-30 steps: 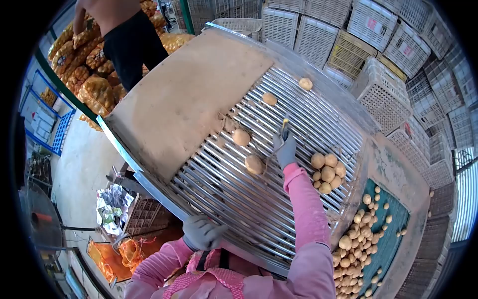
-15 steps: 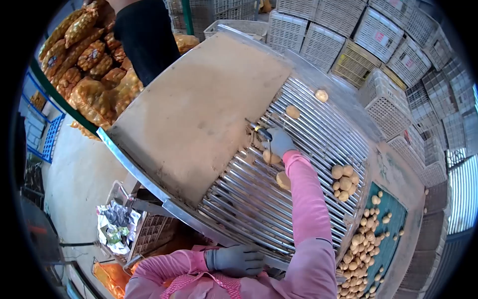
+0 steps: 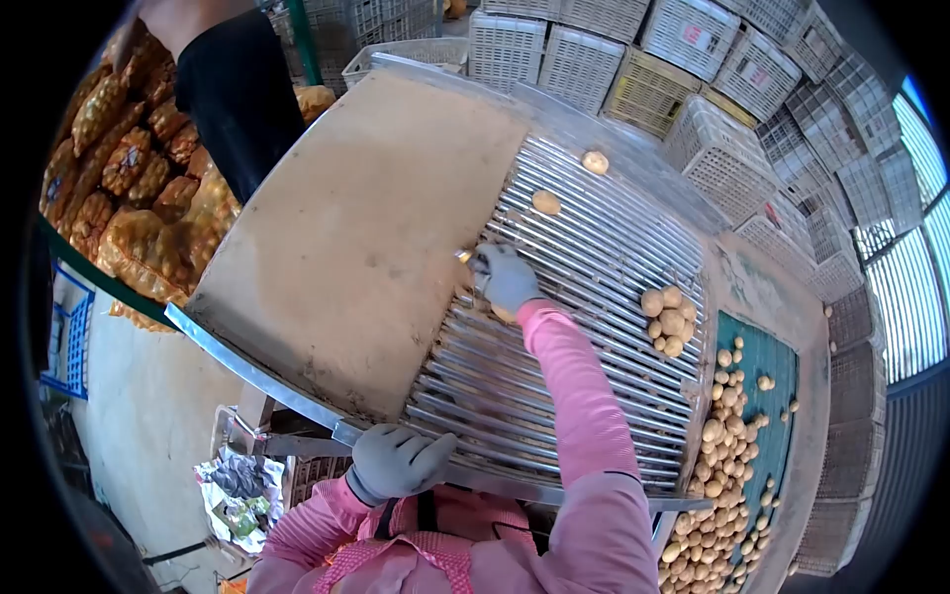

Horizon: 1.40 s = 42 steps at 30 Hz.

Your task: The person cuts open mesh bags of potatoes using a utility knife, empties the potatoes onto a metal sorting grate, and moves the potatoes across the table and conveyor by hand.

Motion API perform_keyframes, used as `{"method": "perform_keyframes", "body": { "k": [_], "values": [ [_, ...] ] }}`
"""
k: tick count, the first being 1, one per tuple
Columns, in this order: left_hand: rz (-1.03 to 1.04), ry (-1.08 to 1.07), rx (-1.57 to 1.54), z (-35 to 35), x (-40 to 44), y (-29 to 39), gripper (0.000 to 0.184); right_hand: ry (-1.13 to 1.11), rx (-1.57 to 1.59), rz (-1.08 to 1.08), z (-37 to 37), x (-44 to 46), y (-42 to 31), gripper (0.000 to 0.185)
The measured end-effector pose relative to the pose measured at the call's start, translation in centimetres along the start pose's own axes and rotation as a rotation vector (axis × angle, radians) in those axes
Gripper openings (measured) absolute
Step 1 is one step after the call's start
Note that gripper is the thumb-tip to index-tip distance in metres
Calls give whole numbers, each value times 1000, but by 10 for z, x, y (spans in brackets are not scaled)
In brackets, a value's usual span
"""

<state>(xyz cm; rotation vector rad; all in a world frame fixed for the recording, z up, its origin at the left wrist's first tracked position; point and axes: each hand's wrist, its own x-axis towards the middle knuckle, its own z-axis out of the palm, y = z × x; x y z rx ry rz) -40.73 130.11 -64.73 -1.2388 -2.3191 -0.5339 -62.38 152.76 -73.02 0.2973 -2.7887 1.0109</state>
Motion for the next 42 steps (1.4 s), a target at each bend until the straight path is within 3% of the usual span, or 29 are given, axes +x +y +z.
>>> {"method": "perform_keyframes", "body": {
  "k": [1,2,4,6,9,10,12,14,16,18,19,21,23,25,27,31,33,34,35,37,40,42],
  "values": [
    [-28,35,-16,1,1,0,43,9,-202,-109,3,-3,-10,23],
    [-17,32,-31,2,0,-1,43,13,-208,-91,8,-5,-16,23],
    [-22,50,-18,5,-1,-1,42,-259,-383,-144,12,-9,-26,16],
    [-9,45,-21,6,-1,-2,41,-356,-286,-275,14,-32,-27,15],
    [-4,35,-7,7,-3,-1,39,-680,-125,-185,-16,-93,-47,17],
    [-7,30,7,8,-4,-2,38,-835,-43,-85,-37,-110,-54,25],
    [-9,36,15,9,-3,0,39,-929,36,95,-69,-140,-35,33],
    [-22,44,26,10,-1,1,40,-796,-43,253,-110,-159,-7,39],
    [-16,11,19,8,0,1,40,-488,349,539,-138,-171,29,40],
    [-12,8,25,8,2,2,40,-127,696,528,-150,-167,70,26],
    [-5,7,32,7,3,2,39,174,860,584,-148,-161,77,19],
    [-5,7,44,10,1,2,37,243,732,577,-134,-148,136,24],
    [-3,14,58,10,1,3,36,106,179,679,-122,-138,160,32],
    [-26,-14,67,8,4,4,33,8,331,824,-89,-126,160,37],
    [-27,-20,64,8,3,4,33,378,-423,213,-51,-128,159,42],
    [-49,-28,79,9,2,6,33,372,-325,502,-37,-129,156,43],
    [-75,-42,66,8,3,7,31,224,-238,777,-48,-127,156,30],
    [-112,-64,56,8,5,8,29,142,327,924,-68,-136,123,21],
    [-93,-61,52,6,9,10,29,162,328,929,-75,-148,114,21],
    [-229,-147,38,2,19,14,24,189,801,839,-88,-171,103,15],
    [-190,-193,38,10,23,26,22,392,1065,884,-129,-229,56,22],
    [-135,-226,19,21,25,38,21,453,1271,782,-154,-285,54,27]
  ]
}}
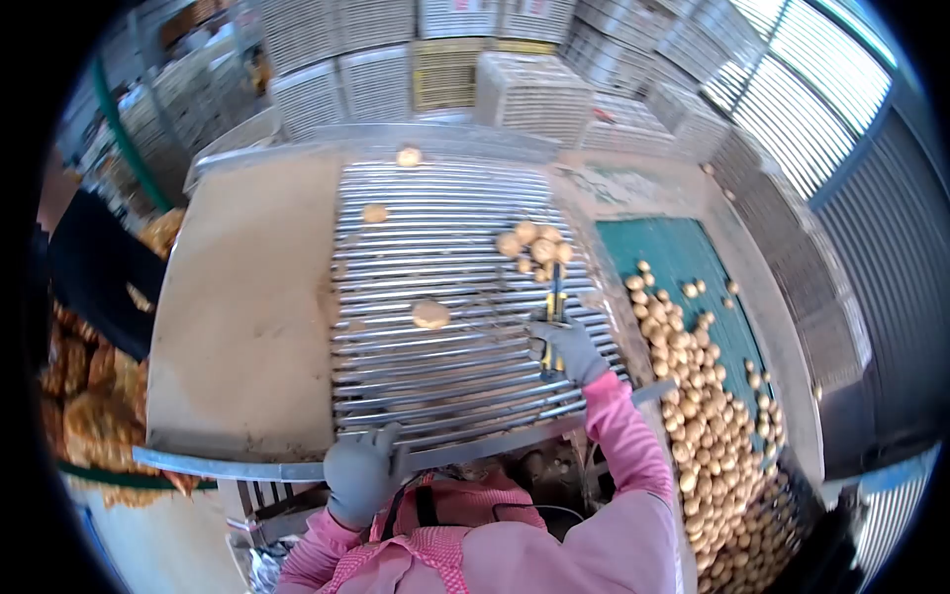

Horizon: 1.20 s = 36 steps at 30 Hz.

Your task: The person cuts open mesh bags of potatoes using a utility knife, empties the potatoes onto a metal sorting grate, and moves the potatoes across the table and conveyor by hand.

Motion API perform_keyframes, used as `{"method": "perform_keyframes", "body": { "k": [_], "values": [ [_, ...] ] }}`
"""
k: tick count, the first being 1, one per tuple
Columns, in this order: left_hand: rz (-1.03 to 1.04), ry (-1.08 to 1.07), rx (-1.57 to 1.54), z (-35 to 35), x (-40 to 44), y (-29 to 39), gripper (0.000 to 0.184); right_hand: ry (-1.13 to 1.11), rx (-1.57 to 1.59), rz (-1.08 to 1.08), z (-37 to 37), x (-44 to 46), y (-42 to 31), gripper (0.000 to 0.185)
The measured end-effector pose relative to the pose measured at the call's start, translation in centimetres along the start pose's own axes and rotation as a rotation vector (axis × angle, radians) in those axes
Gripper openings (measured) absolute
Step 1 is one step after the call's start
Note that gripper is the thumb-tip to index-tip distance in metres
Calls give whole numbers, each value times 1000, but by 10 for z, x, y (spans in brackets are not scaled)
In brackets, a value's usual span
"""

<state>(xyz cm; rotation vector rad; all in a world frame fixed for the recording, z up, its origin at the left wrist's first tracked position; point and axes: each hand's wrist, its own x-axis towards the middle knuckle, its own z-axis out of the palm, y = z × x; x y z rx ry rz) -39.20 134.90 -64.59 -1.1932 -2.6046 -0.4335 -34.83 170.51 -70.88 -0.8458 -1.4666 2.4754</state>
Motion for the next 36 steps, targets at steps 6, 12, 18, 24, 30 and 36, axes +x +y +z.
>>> {"method": "perform_keyframes", "body": {
  "k": [6,12,18,24,30,36],
  "values": [
    [304,-153,-124,45,16,44,18,423,187,-245,-102,-163,29,24],
    [383,-298,-123,61,21,54,28,1146,-992,-56,-175,-251,128,55],
    [387,-329,-24,70,24,55,40,1291,-942,-222,-228,-242,101,62],
    [275,-319,-111,74,27,59,36,777,-354,-370,-213,-109,-7,29],
    [43,-160,-26,84,31,75,26,484,-410,-24,-224,81,-12,26],
    [-221,47,67,106,60,125,18,488,-580,52,-256,243,2,27]
  ]
}}
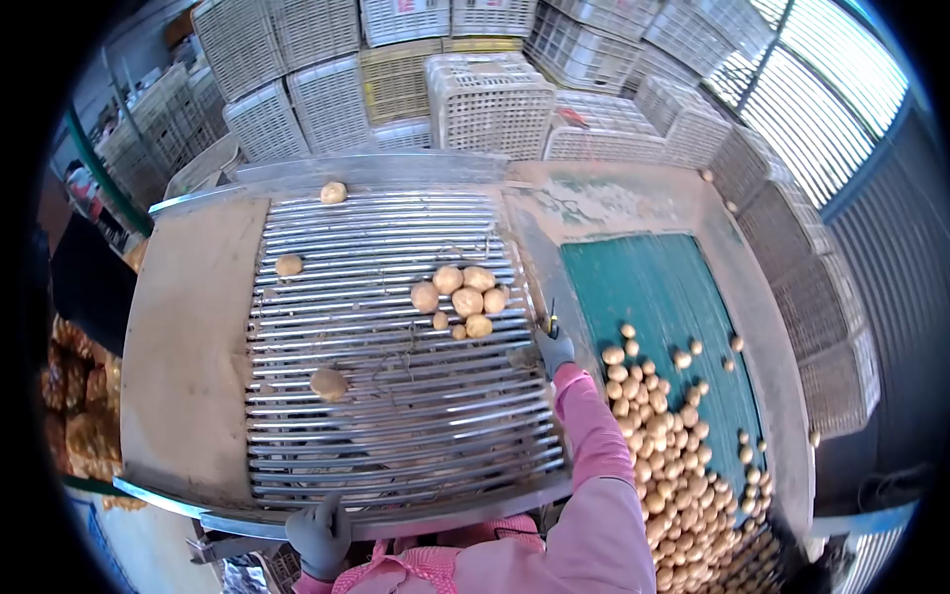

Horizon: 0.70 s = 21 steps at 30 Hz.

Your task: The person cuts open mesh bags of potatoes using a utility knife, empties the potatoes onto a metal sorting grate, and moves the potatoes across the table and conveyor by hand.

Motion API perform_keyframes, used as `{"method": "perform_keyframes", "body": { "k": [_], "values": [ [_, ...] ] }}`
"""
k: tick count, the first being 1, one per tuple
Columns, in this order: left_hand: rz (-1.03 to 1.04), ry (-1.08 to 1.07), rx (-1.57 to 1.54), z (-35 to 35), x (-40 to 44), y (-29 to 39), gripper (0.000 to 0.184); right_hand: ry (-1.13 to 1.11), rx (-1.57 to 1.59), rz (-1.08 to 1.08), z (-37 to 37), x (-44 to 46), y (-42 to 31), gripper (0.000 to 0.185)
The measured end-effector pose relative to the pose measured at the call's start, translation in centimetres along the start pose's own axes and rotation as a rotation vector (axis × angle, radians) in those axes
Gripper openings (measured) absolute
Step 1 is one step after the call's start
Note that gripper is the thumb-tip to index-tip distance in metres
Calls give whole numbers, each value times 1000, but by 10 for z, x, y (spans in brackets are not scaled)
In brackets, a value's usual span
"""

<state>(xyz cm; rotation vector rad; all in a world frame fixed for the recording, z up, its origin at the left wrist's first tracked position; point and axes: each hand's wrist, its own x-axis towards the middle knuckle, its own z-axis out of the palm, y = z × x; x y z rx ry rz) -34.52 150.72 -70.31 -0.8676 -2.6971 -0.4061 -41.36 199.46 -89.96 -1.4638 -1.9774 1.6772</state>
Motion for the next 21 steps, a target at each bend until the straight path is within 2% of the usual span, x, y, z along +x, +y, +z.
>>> {"method": "perform_keyframes", "body": {
  "k": [2,5,8,12,14,15,17,18,21],
  "values": [
    [-32,31,-3,19,2,14,18,6,152,-174,24,34,-6,31],
    [-85,37,-16,32,8,28,17,-105,166,-269,46,72,-38,34],
    [-121,84,-12,41,6,23,15,-138,142,-248,72,122,-61,35],
    [-168,38,84,35,14,28,14,-160,68,-219,92,161,-104,39],
    [-262,-25,77,27,19,30,17,-17,34,-511,115,186,-112,59],
    [-268,-27,90,27,20,29,17,-29,39,-508,120,191,-119,59],
    [-251,1,89,28,19,30,16,-98,-252,-298,107,162,-160,85],
    [-256,2,95,29,21,30,16,-27,-322,-326,108,151,-169,94],
    [-276,-22,115,27,22,30,16,80,-407,-376,124,179,-155,89]
  ]
}}
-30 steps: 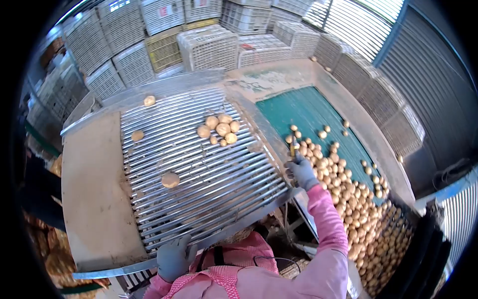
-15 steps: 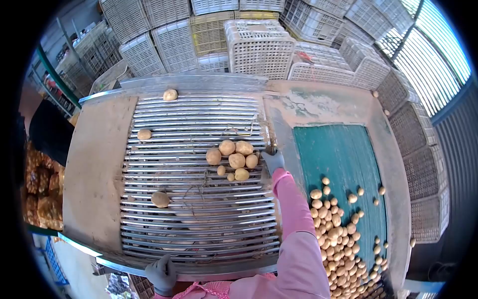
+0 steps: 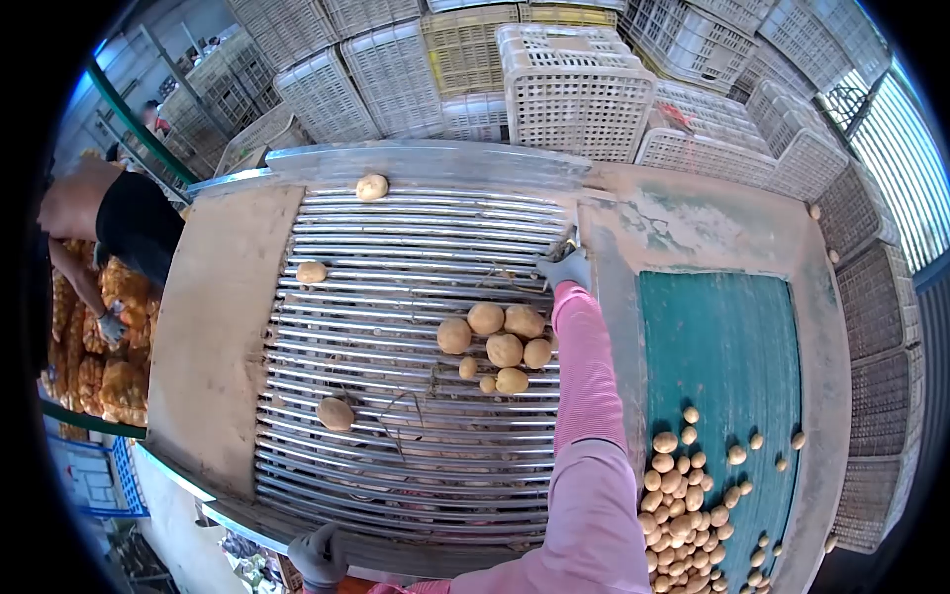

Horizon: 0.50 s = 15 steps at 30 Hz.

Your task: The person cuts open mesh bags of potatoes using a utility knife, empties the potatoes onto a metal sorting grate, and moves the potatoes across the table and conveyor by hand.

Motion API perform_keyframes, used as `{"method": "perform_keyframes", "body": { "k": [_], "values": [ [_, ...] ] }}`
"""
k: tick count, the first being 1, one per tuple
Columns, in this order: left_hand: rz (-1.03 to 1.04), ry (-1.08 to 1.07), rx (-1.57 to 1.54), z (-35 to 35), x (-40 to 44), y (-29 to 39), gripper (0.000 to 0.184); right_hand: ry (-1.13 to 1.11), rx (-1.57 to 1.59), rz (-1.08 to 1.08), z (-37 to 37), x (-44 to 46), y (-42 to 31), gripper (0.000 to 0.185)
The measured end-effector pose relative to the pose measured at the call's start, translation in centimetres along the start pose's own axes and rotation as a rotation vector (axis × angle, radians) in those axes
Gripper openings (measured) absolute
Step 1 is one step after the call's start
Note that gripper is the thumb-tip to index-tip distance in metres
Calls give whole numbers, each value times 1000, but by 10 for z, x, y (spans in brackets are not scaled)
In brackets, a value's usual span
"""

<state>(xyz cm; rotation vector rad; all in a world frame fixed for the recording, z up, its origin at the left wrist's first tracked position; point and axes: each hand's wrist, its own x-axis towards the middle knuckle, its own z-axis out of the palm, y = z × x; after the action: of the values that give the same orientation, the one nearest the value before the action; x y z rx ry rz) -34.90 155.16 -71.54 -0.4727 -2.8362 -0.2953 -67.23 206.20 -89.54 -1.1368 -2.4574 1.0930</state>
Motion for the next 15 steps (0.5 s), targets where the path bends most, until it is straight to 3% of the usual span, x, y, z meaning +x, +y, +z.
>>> {"method": "perform_keyframes", "body": {
  "k": [1,2,4,7,9,10,12,14,15],
  "values": [
    [3,-4,-7,-1,1,0,17,-102,116,26,-22,-11,-11,70],
    [8,-8,-14,-2,2,0,17,-104,116,29,-20,-5,1,70],
    [13,-10,-8,-2,1,-2,17,8,-78,72,-13,23,43,53],
    [17,-21,-12,-1,-4,-7,18,-12,-28,183,9,46,113,38],
    [27,-28,-26,2,-6,-10,19,-162,-662,-232,14,40,148,39],
    [45,-10,-60,8,-5,-9,15,-152,-663,-224,25,34,164,39],
    [72,-2,-111,11,-6,-8,13,-55,86,181,37,9,198,33],
    [96,63,-71,12,-6,-7,12,7,400,46,-39,-94,129,16],
    [108,64,-90,13,-8,-7,12,27,391,48,-45,-113,137,16]
  ]
}}
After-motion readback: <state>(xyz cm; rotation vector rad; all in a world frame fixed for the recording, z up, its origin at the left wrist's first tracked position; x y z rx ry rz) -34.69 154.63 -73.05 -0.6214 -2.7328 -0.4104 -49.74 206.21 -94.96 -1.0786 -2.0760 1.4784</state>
